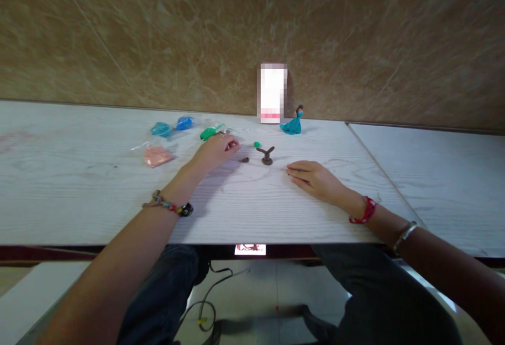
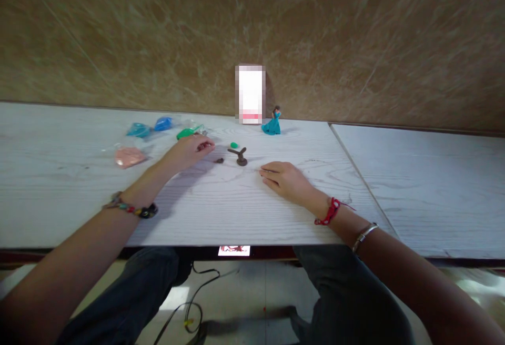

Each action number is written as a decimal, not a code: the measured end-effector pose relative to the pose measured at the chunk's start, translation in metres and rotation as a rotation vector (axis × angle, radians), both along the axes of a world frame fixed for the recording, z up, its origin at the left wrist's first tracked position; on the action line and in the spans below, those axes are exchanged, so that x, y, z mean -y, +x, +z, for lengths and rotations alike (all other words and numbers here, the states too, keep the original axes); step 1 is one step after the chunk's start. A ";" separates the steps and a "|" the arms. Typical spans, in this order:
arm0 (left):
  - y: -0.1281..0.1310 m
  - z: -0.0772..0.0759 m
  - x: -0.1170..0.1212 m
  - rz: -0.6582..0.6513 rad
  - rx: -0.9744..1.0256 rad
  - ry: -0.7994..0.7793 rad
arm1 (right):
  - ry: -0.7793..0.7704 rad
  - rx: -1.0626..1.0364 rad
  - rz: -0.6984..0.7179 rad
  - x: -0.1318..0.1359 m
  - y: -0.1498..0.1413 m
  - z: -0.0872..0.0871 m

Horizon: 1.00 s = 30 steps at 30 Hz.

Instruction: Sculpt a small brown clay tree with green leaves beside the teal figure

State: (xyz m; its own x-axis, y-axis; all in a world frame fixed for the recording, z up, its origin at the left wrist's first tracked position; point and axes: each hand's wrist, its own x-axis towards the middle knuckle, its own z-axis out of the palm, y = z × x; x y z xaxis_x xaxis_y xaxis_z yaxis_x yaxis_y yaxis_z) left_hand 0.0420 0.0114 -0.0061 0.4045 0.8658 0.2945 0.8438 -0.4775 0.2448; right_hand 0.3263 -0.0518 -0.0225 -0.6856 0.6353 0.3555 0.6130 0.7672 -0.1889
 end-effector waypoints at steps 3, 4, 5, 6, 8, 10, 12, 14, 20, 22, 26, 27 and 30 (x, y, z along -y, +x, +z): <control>-0.002 -0.003 -0.003 -0.013 -0.015 -0.005 | 0.006 -0.060 -0.033 -0.002 0.000 -0.002; -0.002 -0.004 -0.004 -0.016 -0.017 -0.005 | -0.007 -0.089 -0.045 -0.003 -0.001 -0.002; -0.003 -0.005 -0.004 -0.015 -0.013 0.001 | -0.021 -0.118 -0.059 -0.004 -0.003 -0.002; -0.003 -0.005 -0.005 -0.011 0.001 0.011 | -0.036 -0.146 -0.074 -0.005 -0.007 -0.001; -0.002 -0.002 -0.003 -0.002 0.052 0.029 | -0.061 -0.211 -0.118 -0.007 -0.020 0.001; -0.001 0.004 0.001 0.023 0.127 0.044 | -0.075 -0.290 -0.158 -0.007 -0.037 0.003; 0.003 0.014 0.009 0.059 0.210 0.064 | -0.072 -0.356 -0.175 -0.006 -0.056 0.005; 0.008 0.024 0.019 0.045 0.294 0.035 | -0.049 -0.387 -0.171 -0.005 -0.071 0.007; 0.024 0.031 0.038 -0.229 0.255 -0.178 | 0.041 -0.315 -0.165 -0.003 -0.080 0.009; 0.028 0.028 0.038 -0.245 0.216 -0.201 | 0.056 -0.281 -0.160 -0.002 -0.079 0.009; 0.030 0.024 0.037 -0.274 0.201 -0.300 | 0.073 -0.224 -0.131 -0.002 -0.078 0.010; 0.030 0.023 0.037 -0.291 0.208 -0.322 | 0.069 -0.229 -0.129 -0.002 -0.078 0.010; 0.031 0.023 0.037 -0.343 0.244 -0.374 | 0.016 -0.306 -0.144 -0.003 -0.079 0.010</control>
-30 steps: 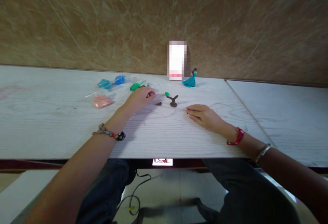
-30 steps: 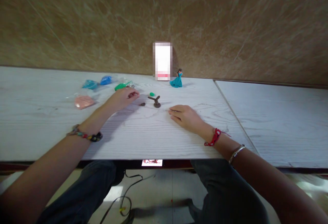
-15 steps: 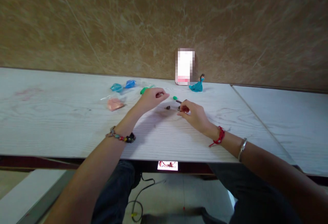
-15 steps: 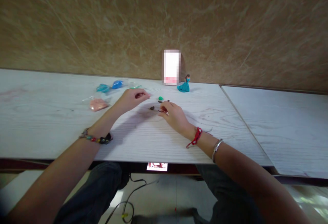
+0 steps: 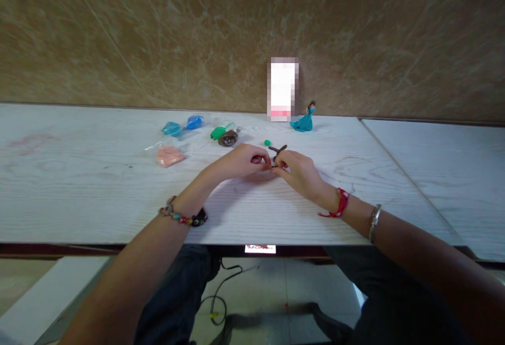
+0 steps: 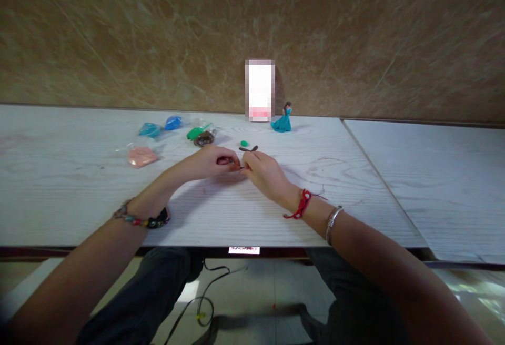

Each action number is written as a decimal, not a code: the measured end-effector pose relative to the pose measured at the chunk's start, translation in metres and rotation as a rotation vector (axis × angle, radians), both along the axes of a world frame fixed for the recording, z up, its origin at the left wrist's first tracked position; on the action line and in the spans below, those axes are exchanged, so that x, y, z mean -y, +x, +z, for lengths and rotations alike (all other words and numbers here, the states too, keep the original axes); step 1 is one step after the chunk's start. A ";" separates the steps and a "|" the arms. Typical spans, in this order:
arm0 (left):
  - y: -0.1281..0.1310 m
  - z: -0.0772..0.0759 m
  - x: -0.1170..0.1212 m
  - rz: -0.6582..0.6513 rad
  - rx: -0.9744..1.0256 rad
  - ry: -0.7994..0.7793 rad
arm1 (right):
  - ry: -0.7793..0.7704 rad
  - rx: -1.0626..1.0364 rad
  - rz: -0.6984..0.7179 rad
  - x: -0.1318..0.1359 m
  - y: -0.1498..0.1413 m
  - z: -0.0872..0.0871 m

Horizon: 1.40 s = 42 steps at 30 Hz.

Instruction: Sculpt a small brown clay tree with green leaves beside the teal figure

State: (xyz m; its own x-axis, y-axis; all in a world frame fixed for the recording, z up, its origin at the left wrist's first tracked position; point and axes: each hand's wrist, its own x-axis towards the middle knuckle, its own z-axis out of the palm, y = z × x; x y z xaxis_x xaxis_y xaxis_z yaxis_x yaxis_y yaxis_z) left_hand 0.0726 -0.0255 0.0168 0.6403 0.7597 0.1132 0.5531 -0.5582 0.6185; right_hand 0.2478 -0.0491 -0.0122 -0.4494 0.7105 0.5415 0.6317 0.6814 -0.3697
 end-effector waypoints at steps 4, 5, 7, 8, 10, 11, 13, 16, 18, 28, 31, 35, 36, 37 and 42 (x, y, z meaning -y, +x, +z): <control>0.002 -0.003 -0.001 0.004 0.106 -0.054 | -0.140 -0.206 0.014 -0.002 0.001 0.001; 0.002 -0.004 -0.002 0.011 0.131 -0.058 | -0.171 -0.259 0.022 -0.003 0.001 0.000; 0.002 -0.007 -0.003 0.022 0.168 -0.060 | -0.227 -0.366 0.039 -0.003 0.001 0.000; 0.003 -0.008 -0.004 0.028 0.180 -0.064 | -0.261 -0.420 0.047 -0.004 0.000 -0.001; 0.002 -0.009 -0.005 0.042 0.199 -0.074 | -0.341 -0.523 0.061 -0.004 -0.001 -0.002; 0.002 -0.010 -0.006 0.051 0.203 -0.080 | -0.379 -0.562 0.068 -0.004 -0.001 -0.002; 0.002 -0.011 -0.006 0.069 0.205 -0.088 | -0.422 -0.601 0.082 -0.005 -0.001 -0.003; 0.002 -0.012 -0.006 0.087 0.211 -0.094 | -0.407 -0.586 0.116 -0.006 -0.001 -0.004; 0.002 -0.013 -0.007 0.088 0.224 -0.107 | -0.369 -0.544 0.132 -0.007 0.000 -0.004; -0.009 -0.001 -0.011 0.321 0.310 -0.023 | -0.171 -0.171 0.141 0.001 0.036 0.008; -0.011 0.001 -0.013 0.409 0.442 0.027 | -0.234 -0.066 0.102 0.000 0.058 0.004; -0.010 0.000 -0.014 0.460 0.541 0.029 | -0.274 -0.043 -0.056 -0.010 0.072 0.000; -0.010 -0.001 -0.015 0.469 0.550 0.029 | -0.268 -0.063 -0.092 -0.013 0.073 -0.002; -0.010 -0.001 -0.015 0.477 0.555 0.029 | -0.256 -0.077 -0.118 -0.017 0.073 -0.003; -0.009 -0.005 -0.018 0.497 0.560 0.018 | -0.074 0.114 -0.080 -0.027 0.069 -0.014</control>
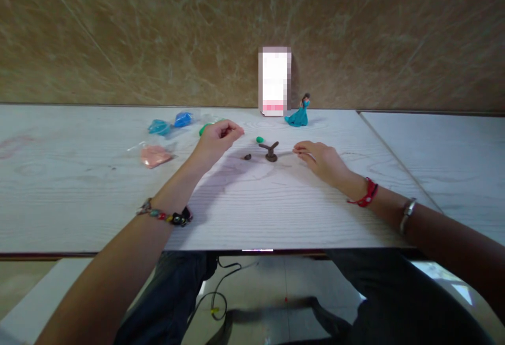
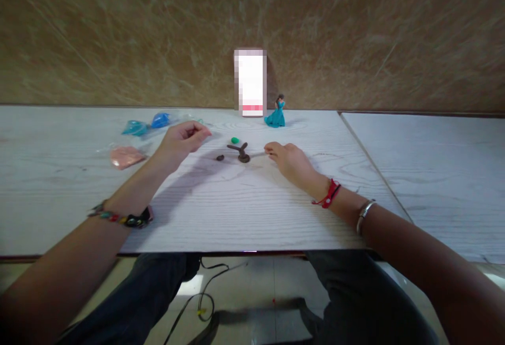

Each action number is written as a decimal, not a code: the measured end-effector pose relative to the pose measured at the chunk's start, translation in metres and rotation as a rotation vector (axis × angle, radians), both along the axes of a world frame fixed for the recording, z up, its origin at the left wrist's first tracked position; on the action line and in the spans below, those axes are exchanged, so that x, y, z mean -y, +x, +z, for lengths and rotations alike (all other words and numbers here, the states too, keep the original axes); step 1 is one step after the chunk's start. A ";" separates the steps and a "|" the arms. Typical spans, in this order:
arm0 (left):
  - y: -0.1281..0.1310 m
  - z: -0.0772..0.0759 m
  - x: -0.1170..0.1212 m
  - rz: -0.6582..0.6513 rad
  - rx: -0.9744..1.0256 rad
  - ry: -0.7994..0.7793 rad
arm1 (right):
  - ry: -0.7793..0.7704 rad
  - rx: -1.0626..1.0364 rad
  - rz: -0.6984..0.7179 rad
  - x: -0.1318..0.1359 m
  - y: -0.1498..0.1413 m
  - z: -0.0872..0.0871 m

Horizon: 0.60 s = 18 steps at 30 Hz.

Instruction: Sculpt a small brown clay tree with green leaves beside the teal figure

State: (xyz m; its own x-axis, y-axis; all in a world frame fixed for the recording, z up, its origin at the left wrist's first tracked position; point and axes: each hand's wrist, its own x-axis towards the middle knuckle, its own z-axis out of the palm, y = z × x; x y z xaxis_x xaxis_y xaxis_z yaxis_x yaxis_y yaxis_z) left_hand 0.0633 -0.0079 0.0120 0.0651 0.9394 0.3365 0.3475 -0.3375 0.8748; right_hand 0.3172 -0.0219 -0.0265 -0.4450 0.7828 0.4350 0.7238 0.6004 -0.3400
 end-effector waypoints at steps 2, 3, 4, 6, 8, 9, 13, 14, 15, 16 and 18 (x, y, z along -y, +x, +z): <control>0.000 -0.001 0.000 -0.003 -0.002 -0.013 | 0.066 0.125 0.062 0.001 -0.002 -0.002; 0.000 -0.001 0.000 -0.006 -0.002 -0.020 | 0.080 0.161 0.078 0.003 -0.003 -0.002; 0.000 -0.001 0.000 -0.009 -0.001 -0.025 | 0.074 0.175 0.079 0.005 -0.004 -0.002; 0.000 0.000 0.000 -0.013 0.006 -0.033 | 0.003 0.141 0.048 0.009 -0.004 0.001; -0.001 0.000 0.000 -0.008 0.022 -0.037 | -0.109 0.046 0.025 0.013 -0.001 0.004; -0.002 0.000 -0.001 -0.004 0.033 -0.041 | -0.158 -0.005 0.025 0.015 0.001 0.005; -0.003 -0.002 -0.003 0.004 0.071 -0.061 | -0.207 -0.090 0.041 0.020 0.006 0.004; -0.003 -0.002 -0.003 0.002 0.074 -0.067 | -0.190 -0.076 0.042 0.020 0.006 0.004; -0.002 -0.002 -0.003 0.001 0.077 -0.072 | -0.167 -0.055 0.043 0.020 0.004 0.004; -0.002 -0.002 -0.003 0.000 0.078 -0.078 | -0.141 -0.032 0.043 0.020 0.002 0.004; -0.001 -0.003 -0.003 -0.005 0.077 -0.085 | -0.085 0.014 0.036 0.019 -0.004 0.005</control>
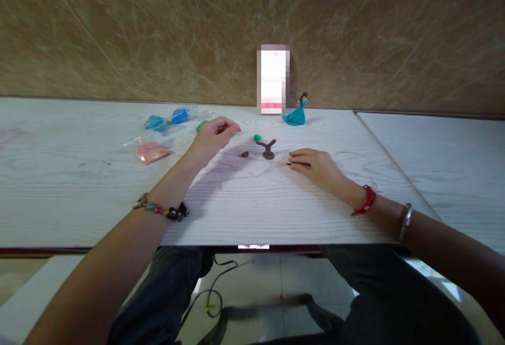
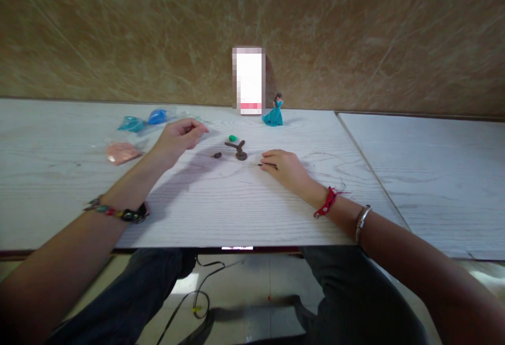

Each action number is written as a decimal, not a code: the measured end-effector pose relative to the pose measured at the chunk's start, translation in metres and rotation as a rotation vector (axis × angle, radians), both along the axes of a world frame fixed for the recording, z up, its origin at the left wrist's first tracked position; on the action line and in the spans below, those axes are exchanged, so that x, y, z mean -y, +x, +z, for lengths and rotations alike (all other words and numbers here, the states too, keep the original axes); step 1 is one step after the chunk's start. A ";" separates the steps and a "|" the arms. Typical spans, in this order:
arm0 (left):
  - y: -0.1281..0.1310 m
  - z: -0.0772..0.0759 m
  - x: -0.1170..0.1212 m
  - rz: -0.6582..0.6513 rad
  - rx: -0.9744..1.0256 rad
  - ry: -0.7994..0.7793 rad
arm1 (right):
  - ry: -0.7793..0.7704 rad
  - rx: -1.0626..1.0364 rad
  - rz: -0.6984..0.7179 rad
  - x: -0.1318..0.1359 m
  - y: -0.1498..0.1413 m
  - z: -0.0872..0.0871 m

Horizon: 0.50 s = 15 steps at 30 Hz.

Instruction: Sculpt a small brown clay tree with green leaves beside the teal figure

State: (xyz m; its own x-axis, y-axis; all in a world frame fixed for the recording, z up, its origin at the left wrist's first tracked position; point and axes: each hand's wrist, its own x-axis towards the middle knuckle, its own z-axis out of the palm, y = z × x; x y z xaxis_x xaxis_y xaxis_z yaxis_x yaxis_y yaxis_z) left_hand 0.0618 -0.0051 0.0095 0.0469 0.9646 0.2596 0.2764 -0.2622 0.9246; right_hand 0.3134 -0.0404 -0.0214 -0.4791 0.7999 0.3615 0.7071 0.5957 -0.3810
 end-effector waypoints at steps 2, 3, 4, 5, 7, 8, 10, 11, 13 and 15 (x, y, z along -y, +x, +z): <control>0.000 0.000 0.001 -0.005 -0.008 -0.003 | 0.053 0.038 0.019 0.000 -0.004 0.001; 0.000 0.000 0.001 -0.003 -0.014 -0.002 | 0.080 0.058 0.047 0.001 -0.005 0.001; 0.000 0.000 0.001 0.001 -0.018 -0.002 | 0.106 0.082 0.084 0.003 -0.005 0.001; 0.000 0.001 0.001 0.008 -0.020 0.000 | 0.131 0.112 0.126 0.004 -0.004 0.001; 0.000 0.001 0.002 0.017 -0.020 0.004 | 0.170 0.178 0.193 0.009 -0.003 0.000; 0.000 0.001 0.002 0.019 -0.022 0.006 | 0.181 0.210 0.202 0.011 -0.002 0.000; 0.000 0.001 0.002 0.015 -0.038 0.007 | 0.178 0.253 0.157 0.014 -0.002 0.000; 0.001 0.002 0.002 0.012 -0.050 0.006 | 0.169 0.264 0.120 0.015 -0.003 0.001; 0.001 0.002 0.002 0.007 -0.065 0.007 | 0.151 0.282 0.096 0.016 -0.004 0.001; 0.001 0.003 0.003 0.007 -0.063 0.012 | 0.146 0.308 0.174 0.017 -0.003 0.002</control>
